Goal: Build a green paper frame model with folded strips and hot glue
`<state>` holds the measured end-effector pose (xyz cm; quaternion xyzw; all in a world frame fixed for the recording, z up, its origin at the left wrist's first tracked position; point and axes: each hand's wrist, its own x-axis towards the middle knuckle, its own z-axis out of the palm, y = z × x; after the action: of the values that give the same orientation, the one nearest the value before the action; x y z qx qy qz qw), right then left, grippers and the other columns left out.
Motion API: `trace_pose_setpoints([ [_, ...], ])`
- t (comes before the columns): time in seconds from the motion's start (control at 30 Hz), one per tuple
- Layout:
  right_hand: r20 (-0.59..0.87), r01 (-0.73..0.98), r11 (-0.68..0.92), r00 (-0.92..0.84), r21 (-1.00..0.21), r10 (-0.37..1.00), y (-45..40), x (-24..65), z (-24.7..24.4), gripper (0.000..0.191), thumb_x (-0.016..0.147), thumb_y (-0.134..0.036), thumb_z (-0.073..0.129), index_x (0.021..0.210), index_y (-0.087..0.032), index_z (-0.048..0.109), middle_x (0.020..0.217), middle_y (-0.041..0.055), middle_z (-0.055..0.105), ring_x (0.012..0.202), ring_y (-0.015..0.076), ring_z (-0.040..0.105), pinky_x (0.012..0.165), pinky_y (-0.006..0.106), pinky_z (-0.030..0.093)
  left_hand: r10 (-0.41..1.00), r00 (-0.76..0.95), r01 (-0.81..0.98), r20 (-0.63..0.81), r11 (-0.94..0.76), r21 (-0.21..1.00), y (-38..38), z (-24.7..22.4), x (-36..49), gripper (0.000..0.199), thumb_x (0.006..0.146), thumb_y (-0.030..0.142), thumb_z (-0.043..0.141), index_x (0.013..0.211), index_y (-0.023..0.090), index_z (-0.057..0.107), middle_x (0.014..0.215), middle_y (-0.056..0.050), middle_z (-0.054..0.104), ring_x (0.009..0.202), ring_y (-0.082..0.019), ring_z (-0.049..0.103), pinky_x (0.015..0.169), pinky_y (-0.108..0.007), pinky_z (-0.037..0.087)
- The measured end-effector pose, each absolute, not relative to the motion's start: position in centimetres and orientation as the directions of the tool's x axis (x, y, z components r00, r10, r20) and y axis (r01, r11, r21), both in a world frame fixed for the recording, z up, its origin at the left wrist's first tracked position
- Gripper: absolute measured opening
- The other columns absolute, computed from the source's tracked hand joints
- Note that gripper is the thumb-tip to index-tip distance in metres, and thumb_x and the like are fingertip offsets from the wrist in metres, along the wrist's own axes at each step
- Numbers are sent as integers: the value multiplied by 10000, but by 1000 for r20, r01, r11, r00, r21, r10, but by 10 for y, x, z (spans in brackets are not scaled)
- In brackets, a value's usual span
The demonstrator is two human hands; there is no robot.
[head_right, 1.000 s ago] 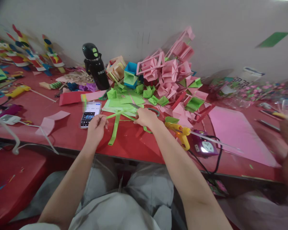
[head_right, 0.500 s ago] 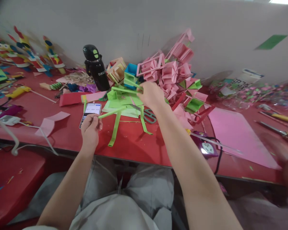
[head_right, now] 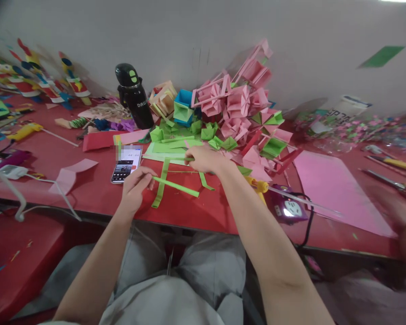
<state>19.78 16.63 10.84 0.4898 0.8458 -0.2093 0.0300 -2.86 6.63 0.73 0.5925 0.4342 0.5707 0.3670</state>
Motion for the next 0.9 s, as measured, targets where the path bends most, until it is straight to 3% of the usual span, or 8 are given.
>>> trace_pose_setpoints([
  [0.1,-158,792,511,-581,-335,798,162,198,88,162,857,-137,672,1001,-180,735,1068,92,757,943,222,678,792,305,480,937,-35,176,348,-337,925,64,11,-28,173,955,289,542,886,198,673,684,7,574,604,-134,536,580,-259,422],
  [0.27,125,727,556,-558,-403,820,134,200,71,93,901,-186,681,983,-170,722,1069,111,738,1013,240,671,916,357,486,956,28,398,291,-278,874,62,14,-29,142,899,229,523,846,193,650,760,-12,648,673,-153,583,613,-264,439],
  [0.4,319,574,518,-417,-634,851,82,217,63,129,973,-225,578,931,-211,699,974,53,737,892,193,682,826,314,515,970,122,520,212,-245,818,61,11,-32,113,879,216,540,850,197,648,767,1,663,694,-158,595,652,-278,441],
  [0.53,428,557,417,-118,-718,896,40,242,35,100,966,-279,606,942,-224,687,931,50,725,820,192,673,719,306,531,963,191,593,192,-269,759,61,13,-30,93,881,228,566,825,204,637,828,-9,679,799,-182,625,735,-304,462],
  [0.6,459,589,378,-15,-714,889,31,253,20,83,952,-270,628,968,-224,695,952,61,728,869,209,686,786,338,556,954,207,584,219,-300,754,61,13,-29,119,891,240,572,796,201,631,887,-27,666,845,-188,626,759,-310,476],
  [0.7,456,616,375,-27,-693,889,30,259,6,95,943,-245,638,998,-227,713,1025,71,734,970,225,705,902,383,567,948,222,561,228,-315,766,63,12,-28,137,905,270,598,797,198,640,943,-38,633,832,-175,621,747,-306,493],
  [0.9,592,655,447,1,-610,806,32,250,10,141,957,-212,615,1037,-244,727,1115,85,711,1074,231,692,966,411,572,935,209,529,286,-354,771,67,12,-30,93,911,279,649,940,205,698,921,-22,616,754,-148,587,688,-293,476],
])
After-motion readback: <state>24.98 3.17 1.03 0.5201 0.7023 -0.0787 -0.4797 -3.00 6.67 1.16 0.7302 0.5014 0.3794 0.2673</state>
